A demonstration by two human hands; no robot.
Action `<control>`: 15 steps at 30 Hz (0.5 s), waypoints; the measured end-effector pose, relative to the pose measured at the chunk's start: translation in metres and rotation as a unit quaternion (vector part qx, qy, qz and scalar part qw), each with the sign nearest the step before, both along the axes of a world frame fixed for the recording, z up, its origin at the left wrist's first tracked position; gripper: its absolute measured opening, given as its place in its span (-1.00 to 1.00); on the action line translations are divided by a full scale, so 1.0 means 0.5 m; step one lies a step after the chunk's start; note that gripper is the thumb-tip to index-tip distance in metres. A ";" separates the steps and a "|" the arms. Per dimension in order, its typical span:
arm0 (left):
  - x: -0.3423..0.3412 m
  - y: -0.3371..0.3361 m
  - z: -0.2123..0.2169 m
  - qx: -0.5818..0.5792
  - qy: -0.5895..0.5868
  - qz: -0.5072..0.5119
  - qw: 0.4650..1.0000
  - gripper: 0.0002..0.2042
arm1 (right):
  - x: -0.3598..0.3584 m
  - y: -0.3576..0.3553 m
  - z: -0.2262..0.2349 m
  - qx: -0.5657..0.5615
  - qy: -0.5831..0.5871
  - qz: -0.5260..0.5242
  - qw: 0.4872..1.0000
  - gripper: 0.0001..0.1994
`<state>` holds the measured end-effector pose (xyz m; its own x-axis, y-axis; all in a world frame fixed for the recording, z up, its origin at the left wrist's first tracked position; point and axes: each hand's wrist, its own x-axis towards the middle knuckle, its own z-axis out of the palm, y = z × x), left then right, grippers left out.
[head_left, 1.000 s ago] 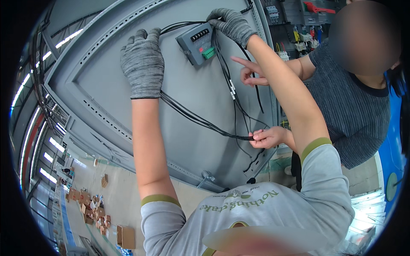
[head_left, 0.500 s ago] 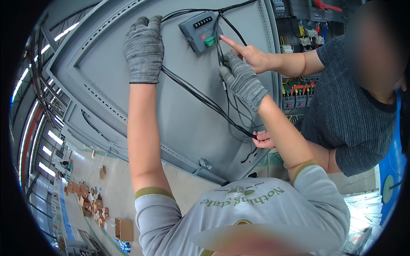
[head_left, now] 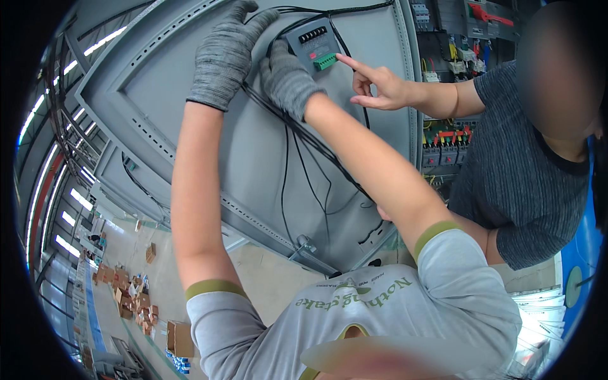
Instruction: The person routes a black cable inside an open electrical cabinet, secures it with a zip tie, and connects wires to a terminal block. A coworker assists by handing over wires and pointing to connection points.
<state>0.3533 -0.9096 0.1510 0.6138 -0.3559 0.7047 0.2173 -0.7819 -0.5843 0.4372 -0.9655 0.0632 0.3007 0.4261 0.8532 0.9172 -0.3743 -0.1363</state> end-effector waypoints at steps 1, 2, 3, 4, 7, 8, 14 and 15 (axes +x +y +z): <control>-0.002 0.012 -0.002 0.042 0.022 -0.024 0.999 -0.57 | -0.002 0.012 -0.029 0.083 0.084 0.077 0.990 -0.64; -0.004 0.021 -0.005 0.084 0.044 -0.048 0.994 -0.56 | -0.001 0.022 -0.056 0.173 0.151 0.147 0.962 -0.62; -0.003 0.008 -0.012 0.048 0.077 0.012 0.996 -0.54 | 0.008 0.033 -0.080 0.190 0.165 0.156 0.955 -0.63; -0.003 0.013 -0.011 0.067 0.071 0.014 0.995 -0.52 | 0.009 0.043 -0.100 0.210 0.181 0.170 0.946 -0.64; -0.019 -0.018 0.007 -0.112 0.107 -0.034 0.987 -0.67 | 0.014 0.001 -0.159 0.110 0.330 0.363 0.864 -0.72; -0.017 -0.004 0.000 -0.030 0.101 -0.007 0.994 -0.63 | 0.023 -0.021 -0.177 0.072 0.407 0.440 0.798 -0.73; 0.007 0.009 -0.009 0.158 0.058 0.032 0.985 -0.35 | 0.208 -0.114 -0.268 -0.017 0.380 0.448 0.809 -0.71; 0.009 0.025 -0.012 0.161 0.052 0.033 0.985 -0.35 | 0.239 -0.159 -0.239 -0.033 0.266 0.452 0.851 -0.65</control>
